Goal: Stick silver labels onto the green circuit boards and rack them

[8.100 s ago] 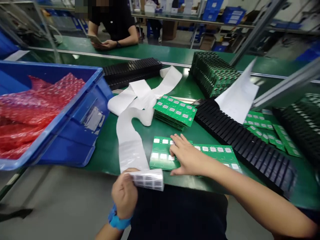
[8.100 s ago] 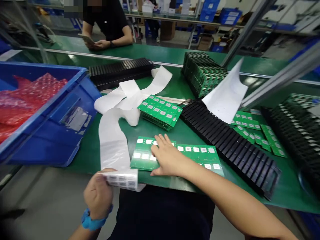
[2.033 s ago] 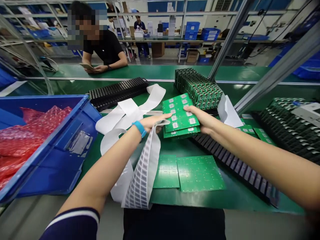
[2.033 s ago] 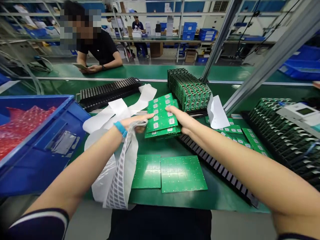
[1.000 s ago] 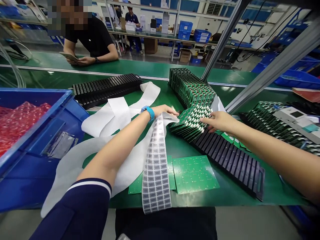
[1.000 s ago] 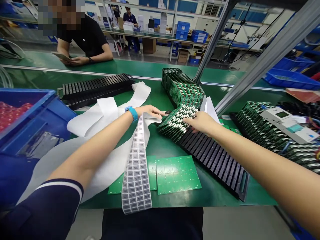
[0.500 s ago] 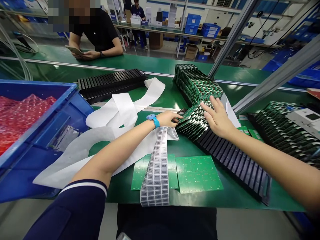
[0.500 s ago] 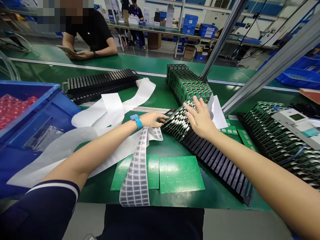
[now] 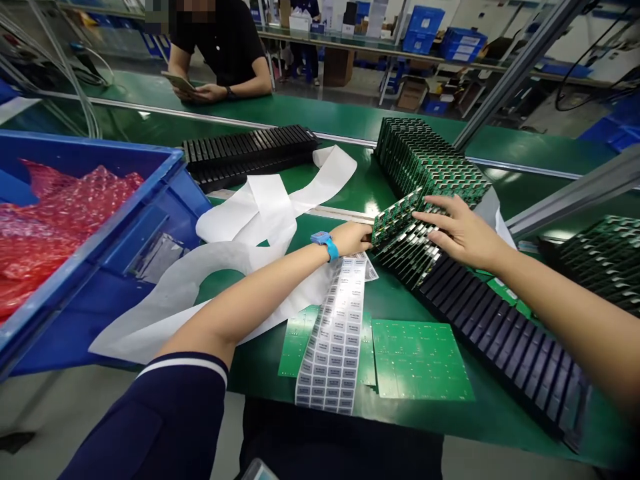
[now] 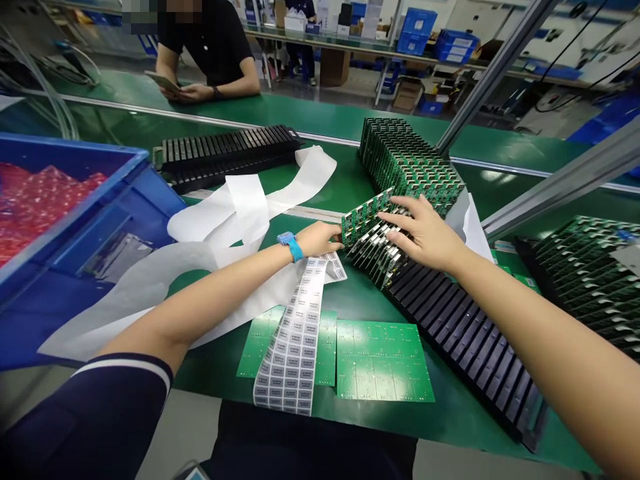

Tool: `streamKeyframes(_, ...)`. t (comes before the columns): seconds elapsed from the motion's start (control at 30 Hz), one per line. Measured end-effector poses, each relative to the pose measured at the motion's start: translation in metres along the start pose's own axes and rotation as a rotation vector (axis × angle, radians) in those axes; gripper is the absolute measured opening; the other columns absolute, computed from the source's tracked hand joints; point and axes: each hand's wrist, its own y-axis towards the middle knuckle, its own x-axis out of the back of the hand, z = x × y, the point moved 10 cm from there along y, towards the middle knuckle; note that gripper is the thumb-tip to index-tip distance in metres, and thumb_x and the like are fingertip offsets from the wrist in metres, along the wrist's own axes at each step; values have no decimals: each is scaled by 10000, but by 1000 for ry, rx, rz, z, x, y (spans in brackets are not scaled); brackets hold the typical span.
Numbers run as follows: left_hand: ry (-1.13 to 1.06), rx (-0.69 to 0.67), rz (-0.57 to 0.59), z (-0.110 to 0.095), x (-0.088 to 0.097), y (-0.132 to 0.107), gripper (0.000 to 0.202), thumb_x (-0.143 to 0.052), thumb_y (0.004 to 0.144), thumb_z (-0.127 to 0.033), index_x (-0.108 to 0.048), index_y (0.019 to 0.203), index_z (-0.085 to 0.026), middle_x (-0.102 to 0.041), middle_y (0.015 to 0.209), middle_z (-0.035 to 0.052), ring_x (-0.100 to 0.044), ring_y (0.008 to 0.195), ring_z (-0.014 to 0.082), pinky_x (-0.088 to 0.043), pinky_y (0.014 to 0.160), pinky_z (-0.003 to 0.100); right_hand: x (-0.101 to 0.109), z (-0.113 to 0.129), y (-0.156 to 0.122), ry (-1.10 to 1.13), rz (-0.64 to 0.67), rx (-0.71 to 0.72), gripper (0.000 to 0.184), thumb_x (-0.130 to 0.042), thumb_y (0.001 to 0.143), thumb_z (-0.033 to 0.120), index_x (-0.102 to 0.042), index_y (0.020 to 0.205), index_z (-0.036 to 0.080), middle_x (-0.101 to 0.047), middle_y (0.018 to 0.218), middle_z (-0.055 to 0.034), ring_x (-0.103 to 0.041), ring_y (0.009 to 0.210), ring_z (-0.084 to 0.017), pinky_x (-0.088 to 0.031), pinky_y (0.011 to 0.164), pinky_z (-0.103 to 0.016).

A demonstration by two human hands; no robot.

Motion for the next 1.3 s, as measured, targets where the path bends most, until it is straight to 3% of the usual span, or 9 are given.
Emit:
streamKeyframes(0.1, 20, 33, 16, 0, 6, -7, 134, -613, 752, -247, -685, 793, -141, -698, 742, 53, -635, 729, 198, -424, 613, 254, 1, 0, 7, -27, -17, 2, 429, -403, 878, 418, -523, 1247, 238, -492, 1221, -134, -459, 1130, -321, -421, 899, -526)
streamKeyframes(0.37, 40, -14, 58, -20, 5, -16, 197, -610, 758, -306, -720, 847, -169, -703, 717, 39, -628, 687, 182, -406, 572, 242, -4, 0, 5, -54, -19, 20, 415, -360, 899, 395, -439, 1289, 275, -481, 1308, -99, -447, 1185, -304, -267, 1014, -587)
streamKeyframes(0.47, 63, 10, 5, -18, 1, -13, 210, -547, 796, -260, -716, 726, -157, -687, 689, 58, -622, 687, 193, -402, 577, 257, -2, -1, -4, -24, -47, 8, 400, -311, 906, 426, -507, 1202, 242, -456, 1327, -119, -428, 1211, -291, -246, 1036, -560)
streamKeyframes(0.63, 79, 57, -13, -11, -8, -12, 225, -535, 836, -292, -665, 727, -145, -660, 713, 33, -611, 703, 165, -444, 619, 273, 2, -1, -14, 17, -114, 54, 510, -202, 901, 510, -571, 1064, 198, -633, 1054, -116, -510, 1121, -259, -246, 1049, -506)
streamKeyframes(0.77, 98, 101, 6, -9, -6, -15, 255, -530, 858, -355, -626, 795, -128, -649, 777, 28, -608, 726, 145, -481, 690, 313, 3, 1, -10, 26, -168, 70, 526, -210, 895, 529, -556, 1129, 210, -600, 1152, -118, -510, 1125, -259, -251, 1042, -512)
streamKeyframes(0.87, 86, 99, -5, -14, 2, -18, 195, -586, 805, -322, -673, 732, -164, -670, 716, 29, -619, 712, 176, -447, 623, 274, 7, 0, -9, 41, -268, 38, 517, -269, 884, 517, -540, 1190, 200, -493, 1263, -150, -459, 1169, -284, -329, 996, -502)
streamKeyframes(1.0, 52, 53, -37, -26, 8, -20, 163, -600, 778, -308, -706, 835, -198, -689, 764, 24, -618, 728, 185, -410, 587, 260, 12, -4, -16, 72, -411, 7, 490, -308, 869, 512, -585, 1093, 177, -558, 1043, -144, -524, 1049, -279, -395, 949, -486)
streamKeyframes(1.17, 39, 52, -66, -29, 2, -17, 213, -554, 800, -320, -703, 765, -172, -666, 700, 47, -600, 673, 188, -396, 571, 269, 15, -9, -22, 76, -427, -16, 441, -308, 866, 521, -595, 916, 190, -584, 936, -133, -556, 966, -274, -454, 864, -461)
streamKeyframes(1.3, 35, 68, -89, -27, 1, -16, 256, -494, 806, -246, -672, 643, -159, -641, 630, 55, -578, 610, 178, -376, 538, 268, 14, -8, -27, 83, -357, -35, 438, -269, 878, 535, -563, 967, 222, -609, 1017, -133, -556, 1023, -269, -423, 926, -455)
